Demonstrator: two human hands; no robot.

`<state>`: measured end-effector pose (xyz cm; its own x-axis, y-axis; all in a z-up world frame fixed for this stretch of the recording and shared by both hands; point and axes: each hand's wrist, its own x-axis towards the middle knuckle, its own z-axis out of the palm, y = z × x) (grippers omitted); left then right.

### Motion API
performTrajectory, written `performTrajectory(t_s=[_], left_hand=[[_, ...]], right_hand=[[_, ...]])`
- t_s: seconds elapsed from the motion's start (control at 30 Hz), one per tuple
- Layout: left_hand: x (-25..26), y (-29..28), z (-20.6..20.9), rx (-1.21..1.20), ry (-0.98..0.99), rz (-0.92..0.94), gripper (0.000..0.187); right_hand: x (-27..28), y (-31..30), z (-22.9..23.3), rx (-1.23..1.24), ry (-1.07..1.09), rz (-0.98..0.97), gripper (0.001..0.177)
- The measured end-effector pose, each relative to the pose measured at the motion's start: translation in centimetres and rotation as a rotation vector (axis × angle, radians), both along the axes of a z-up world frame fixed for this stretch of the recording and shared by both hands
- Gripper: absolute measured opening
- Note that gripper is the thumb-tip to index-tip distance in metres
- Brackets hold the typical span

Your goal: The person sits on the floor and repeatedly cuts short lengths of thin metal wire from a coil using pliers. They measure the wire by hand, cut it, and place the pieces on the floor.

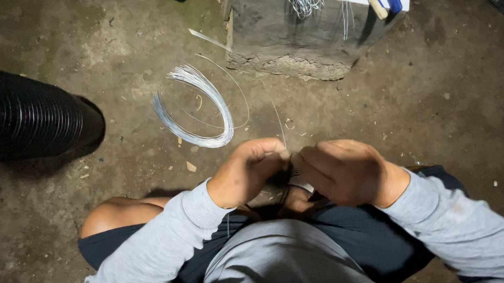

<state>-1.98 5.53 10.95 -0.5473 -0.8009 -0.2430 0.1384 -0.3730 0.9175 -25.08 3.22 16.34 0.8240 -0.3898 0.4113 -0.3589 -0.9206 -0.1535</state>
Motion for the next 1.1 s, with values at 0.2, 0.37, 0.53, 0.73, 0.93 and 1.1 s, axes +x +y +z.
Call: performTrajectory(t_s=[0.2,0.37,0.53,0.73,0.93,1.1], left_hand=[[0.0,0.3,1.4,-0.435,-0.182,0.138,0.005],[1.0,-0.6,3.2,-1.001,-0.363,0.208,0.013],[1.1,-0.7,3.6,-1.128,-0.451,0.181,0.012],[0.9,0.9,2.6,-0.874,-0.392,0.183,0.005],[0.6,1.7,-0.2,-0.069,-0.052,0.024,0.009],[0.9,1.4,-1.2,-0.028,-0.005,-0.048,0.01]], right_hand=[[-0.2,-0.6,0.2,0.434,-0.223,-0.055,0.026],[0.1,1.3,-3.4,1.586,-0.714,-0.236,0.016],[0.4,2.8,-5.8,1.897,-0.924,-0.36,0.015],[1.7,3.9,-4.8,1.434,-0.658,-0.592,0.005],[2.0,2.0,-2.4,0.331,-0.204,-0.237,0.015],[0.1,0.5,-0.3,0.026,-0.102,0.109,0.032]])
